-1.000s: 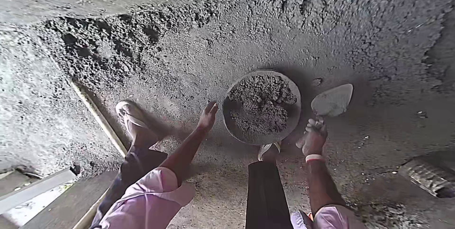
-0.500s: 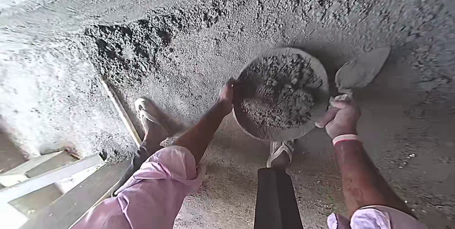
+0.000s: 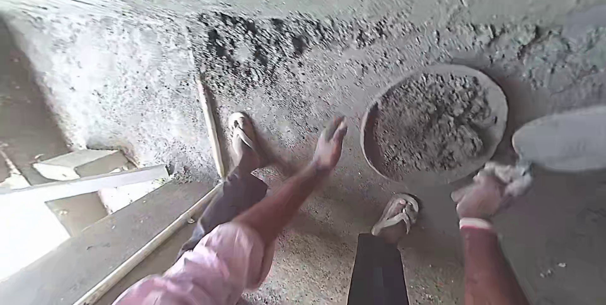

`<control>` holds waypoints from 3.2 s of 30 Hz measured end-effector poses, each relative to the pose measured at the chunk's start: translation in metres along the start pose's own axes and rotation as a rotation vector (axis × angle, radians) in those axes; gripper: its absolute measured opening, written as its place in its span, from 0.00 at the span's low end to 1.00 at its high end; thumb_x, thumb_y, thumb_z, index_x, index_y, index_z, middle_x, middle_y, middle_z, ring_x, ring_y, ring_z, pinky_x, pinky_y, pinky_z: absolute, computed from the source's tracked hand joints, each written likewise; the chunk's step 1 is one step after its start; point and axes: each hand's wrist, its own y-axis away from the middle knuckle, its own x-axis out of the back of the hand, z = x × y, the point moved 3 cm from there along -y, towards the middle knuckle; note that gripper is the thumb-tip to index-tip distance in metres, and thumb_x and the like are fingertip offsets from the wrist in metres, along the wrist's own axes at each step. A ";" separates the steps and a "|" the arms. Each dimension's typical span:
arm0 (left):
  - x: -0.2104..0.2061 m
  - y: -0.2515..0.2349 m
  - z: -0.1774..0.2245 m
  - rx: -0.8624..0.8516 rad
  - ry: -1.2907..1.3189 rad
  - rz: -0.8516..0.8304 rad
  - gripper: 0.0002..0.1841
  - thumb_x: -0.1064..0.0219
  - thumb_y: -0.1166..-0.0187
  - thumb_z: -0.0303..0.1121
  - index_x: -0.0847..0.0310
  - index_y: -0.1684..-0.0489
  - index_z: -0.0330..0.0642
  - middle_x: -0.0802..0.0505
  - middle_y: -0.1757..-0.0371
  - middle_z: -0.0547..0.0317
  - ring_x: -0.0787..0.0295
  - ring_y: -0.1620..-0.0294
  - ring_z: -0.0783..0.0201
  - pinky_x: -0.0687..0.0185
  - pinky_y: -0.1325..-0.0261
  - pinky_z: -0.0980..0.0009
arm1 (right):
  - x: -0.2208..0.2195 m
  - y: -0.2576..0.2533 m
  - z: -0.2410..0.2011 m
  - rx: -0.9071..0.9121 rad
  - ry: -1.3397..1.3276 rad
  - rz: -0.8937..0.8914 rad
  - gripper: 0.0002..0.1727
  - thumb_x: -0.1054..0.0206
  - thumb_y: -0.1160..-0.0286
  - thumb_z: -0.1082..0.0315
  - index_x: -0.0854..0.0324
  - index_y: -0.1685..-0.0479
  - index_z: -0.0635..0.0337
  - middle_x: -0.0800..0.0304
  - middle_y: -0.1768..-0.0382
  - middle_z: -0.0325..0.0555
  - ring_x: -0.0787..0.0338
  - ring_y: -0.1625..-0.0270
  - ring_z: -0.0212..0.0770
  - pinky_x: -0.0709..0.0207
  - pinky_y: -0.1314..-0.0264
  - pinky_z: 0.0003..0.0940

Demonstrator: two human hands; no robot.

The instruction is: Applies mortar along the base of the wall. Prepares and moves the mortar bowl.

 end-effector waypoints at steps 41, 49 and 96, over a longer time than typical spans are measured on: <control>0.286 0.117 0.044 -0.044 0.589 0.406 0.24 0.51 0.14 0.32 0.31 0.26 0.25 0.16 0.30 0.41 0.17 0.30 0.55 0.18 0.28 0.59 | -0.583 0.222 -0.203 0.562 0.913 -0.701 0.29 0.46 0.09 0.47 0.26 0.27 0.63 0.13 0.39 0.71 0.13 0.35 0.72 0.24 0.37 0.74; 0.256 0.112 0.038 -0.068 0.415 0.326 0.23 0.50 0.14 0.32 0.31 0.25 0.27 0.15 0.32 0.44 0.17 0.31 0.55 0.18 0.29 0.57 | -0.436 0.202 -0.171 0.444 0.758 -0.616 0.26 0.38 0.12 0.54 0.22 0.30 0.70 0.09 0.52 0.70 0.09 0.45 0.69 0.22 0.37 0.68; 0.383 0.094 0.050 -0.042 0.747 0.606 0.23 0.52 0.15 0.28 0.33 0.26 0.22 0.17 0.32 0.39 0.16 0.33 0.56 0.18 0.29 0.62 | -0.676 0.324 -0.196 0.238 0.749 -0.887 0.28 0.49 0.07 0.49 0.32 0.25 0.65 0.15 0.50 0.70 0.12 0.57 0.67 0.20 0.55 0.68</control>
